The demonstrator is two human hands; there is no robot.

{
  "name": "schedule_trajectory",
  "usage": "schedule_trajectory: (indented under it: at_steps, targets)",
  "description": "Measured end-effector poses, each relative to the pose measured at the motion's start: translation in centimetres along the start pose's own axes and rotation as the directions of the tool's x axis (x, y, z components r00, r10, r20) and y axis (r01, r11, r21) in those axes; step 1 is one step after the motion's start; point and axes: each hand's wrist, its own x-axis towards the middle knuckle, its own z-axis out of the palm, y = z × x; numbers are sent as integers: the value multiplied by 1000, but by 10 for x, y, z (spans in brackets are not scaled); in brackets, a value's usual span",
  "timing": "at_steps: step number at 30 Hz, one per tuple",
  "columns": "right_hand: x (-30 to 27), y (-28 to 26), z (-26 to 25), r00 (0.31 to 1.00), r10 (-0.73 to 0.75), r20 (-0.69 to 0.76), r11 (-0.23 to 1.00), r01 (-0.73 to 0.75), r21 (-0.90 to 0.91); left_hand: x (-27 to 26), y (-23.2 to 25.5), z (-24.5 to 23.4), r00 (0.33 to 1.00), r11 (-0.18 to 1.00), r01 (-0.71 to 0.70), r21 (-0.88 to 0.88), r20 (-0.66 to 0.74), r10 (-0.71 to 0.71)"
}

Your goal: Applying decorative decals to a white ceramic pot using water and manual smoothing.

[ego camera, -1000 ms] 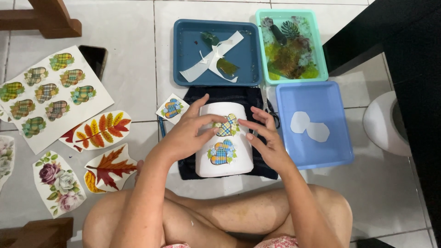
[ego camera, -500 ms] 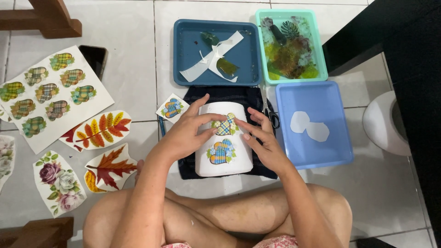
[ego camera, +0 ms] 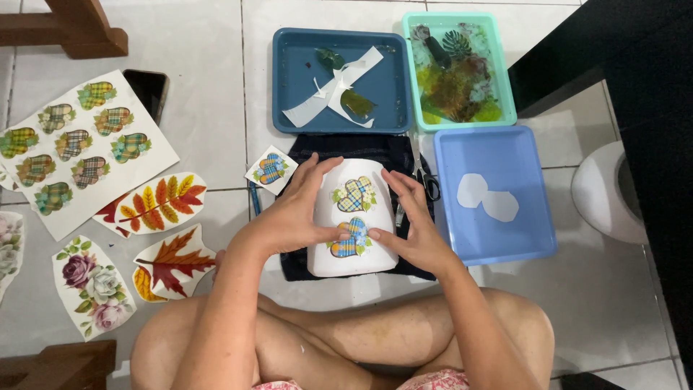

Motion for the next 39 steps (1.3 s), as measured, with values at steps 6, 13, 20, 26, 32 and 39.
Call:
schedule_trajectory:
  at_steps: [6, 13, 20, 26, 32, 39]
  targets:
    - [0, -3, -1, 1000, 11, 4, 1000, -11, 10, -1, 1, 0, 1000, 1000, -16, -2, -14, 16]
    - [1, 11, -3, 1000, 6, -26, 997, -4, 81, 6, 1, 1, 992, 998, -35, -60, -125, 27]
    - [2, 33, -6, 795, 605, 49, 768, -599, 227, 26, -29, 13, 987, 989, -20, -143, -161, -3]
    - [-10, -11, -3, 645, 739, 196, 639, -763, 101, 26, -38, 26, 982, 947, -56, -317, -188, -5]
    - [-20, -29, 13, 558, 805, 202, 546, -830, 120, 23, -41, 48, 909, 944, -257, -207, -384, 163]
    - [-26, 6, 18, 633, 763, 133, 567, -753, 334, -2, -25, 45, 714, 834, -551, 15, -508, 481]
